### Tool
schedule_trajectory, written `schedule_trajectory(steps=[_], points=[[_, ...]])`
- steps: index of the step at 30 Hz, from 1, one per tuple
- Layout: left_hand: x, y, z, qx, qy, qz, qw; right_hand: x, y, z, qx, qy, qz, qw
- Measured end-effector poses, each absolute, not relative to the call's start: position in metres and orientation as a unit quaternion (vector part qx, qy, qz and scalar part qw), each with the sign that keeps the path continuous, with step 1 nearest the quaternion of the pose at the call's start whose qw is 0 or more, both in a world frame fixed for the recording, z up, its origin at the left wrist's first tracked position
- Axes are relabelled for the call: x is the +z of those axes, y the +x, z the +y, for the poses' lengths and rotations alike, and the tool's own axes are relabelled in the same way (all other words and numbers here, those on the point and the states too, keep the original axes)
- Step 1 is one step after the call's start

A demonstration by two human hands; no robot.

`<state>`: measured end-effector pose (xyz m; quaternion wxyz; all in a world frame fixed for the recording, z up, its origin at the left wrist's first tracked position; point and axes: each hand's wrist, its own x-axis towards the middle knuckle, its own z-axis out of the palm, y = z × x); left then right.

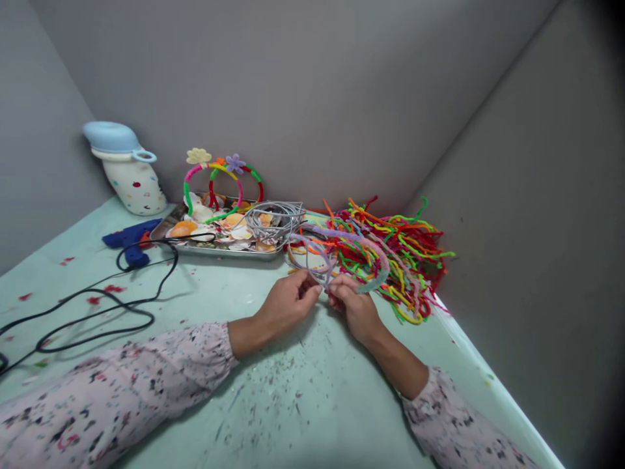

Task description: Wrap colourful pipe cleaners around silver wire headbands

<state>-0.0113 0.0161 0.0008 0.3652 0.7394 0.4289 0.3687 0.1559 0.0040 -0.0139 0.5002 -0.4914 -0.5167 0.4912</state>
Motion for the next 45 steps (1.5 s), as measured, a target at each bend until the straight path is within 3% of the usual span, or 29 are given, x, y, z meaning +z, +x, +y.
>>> schedule_trajectory(steps=[9, 28, 45], points=[[-0.011, -0.011, 0.022, 0.38, 0.694, 0.395, 0.466, -0.014, 0.153, -0.001, 0.462, -0.497, -0.57, 0.464], [-0.006, -0.008, 0.022, 0.414, 0.641, 0.371, 0.53, -0.015, 0.151, -0.004, 0.426, -0.524, -0.592, 0.439], [-0.004, -0.007, 0.021, 0.415, 0.62, 0.408, 0.526, -0.008, 0.146, -0.007, 0.402, -0.532, -0.607, 0.432]])
